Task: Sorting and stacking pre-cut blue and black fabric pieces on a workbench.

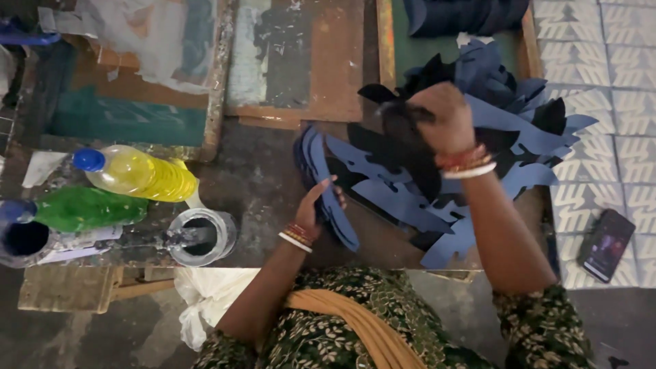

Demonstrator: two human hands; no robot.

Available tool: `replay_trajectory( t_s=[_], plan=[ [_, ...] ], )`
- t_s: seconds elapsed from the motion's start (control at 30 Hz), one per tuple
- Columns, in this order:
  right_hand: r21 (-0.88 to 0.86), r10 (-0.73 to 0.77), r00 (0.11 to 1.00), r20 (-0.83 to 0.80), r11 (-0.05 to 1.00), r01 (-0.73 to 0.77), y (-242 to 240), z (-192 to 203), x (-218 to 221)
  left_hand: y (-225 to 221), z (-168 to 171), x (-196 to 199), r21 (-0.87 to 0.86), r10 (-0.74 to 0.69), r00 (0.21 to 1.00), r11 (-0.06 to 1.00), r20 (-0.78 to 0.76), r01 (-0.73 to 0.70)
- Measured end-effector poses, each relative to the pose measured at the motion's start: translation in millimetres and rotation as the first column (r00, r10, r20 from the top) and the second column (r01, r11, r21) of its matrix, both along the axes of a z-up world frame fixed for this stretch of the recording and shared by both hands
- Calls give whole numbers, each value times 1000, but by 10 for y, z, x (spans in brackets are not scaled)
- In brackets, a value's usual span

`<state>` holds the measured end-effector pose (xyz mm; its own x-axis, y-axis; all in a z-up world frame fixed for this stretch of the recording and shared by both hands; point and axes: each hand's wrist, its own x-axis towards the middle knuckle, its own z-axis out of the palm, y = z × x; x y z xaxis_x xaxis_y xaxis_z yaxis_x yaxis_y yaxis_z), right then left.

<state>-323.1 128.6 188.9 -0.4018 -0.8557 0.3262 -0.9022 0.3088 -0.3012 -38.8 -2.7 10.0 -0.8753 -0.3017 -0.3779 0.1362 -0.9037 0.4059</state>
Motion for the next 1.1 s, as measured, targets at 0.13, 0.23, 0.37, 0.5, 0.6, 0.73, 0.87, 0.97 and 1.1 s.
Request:
replay_trajectory(
  t_s=[0.13,0.23,0.37,0.5,0.6,0.73,0.87,0.97,1.1],
  plan=[
    [-414,270,781,563,910,-16,-92,-271,887,24,94,-178,68,-28,989,997,-148,38],
    [-291,634,770,72,752,-592,-120,-796,960,-86,114,-225,306,100,990,950,-97,-66],
    [-3,253,843,474,958,-286,-185,-1158,577,-196,-55,-195,158,23,977,987,-211,11],
    [369,-159,975,157,925,91,-291,-1217,202,-199,-59,-138,251,89,932,968,-351,2],
    [528,-243,964,109,836,151,-336,-1124,128,-245,-45,-146,160,63,971,987,-229,-27],
    [348,-285,954,96,907,236,-258,-697,399,-254,-53,-181,105,55,980,994,-191,-35],
    [-363,229,921,315,926,-107,-205,-356,972,-234,-87,-283,232,24,975,972,-223,29],
    [-138,316,915,249,947,-289,-27,-972,1107,-227,-187,-329,265,-37,986,961,-160,80],
    [-6,-267,959,99,963,269,427,-1354,887,-202,-472,-229,113,-124,992,986,-8,124]
  ],
)
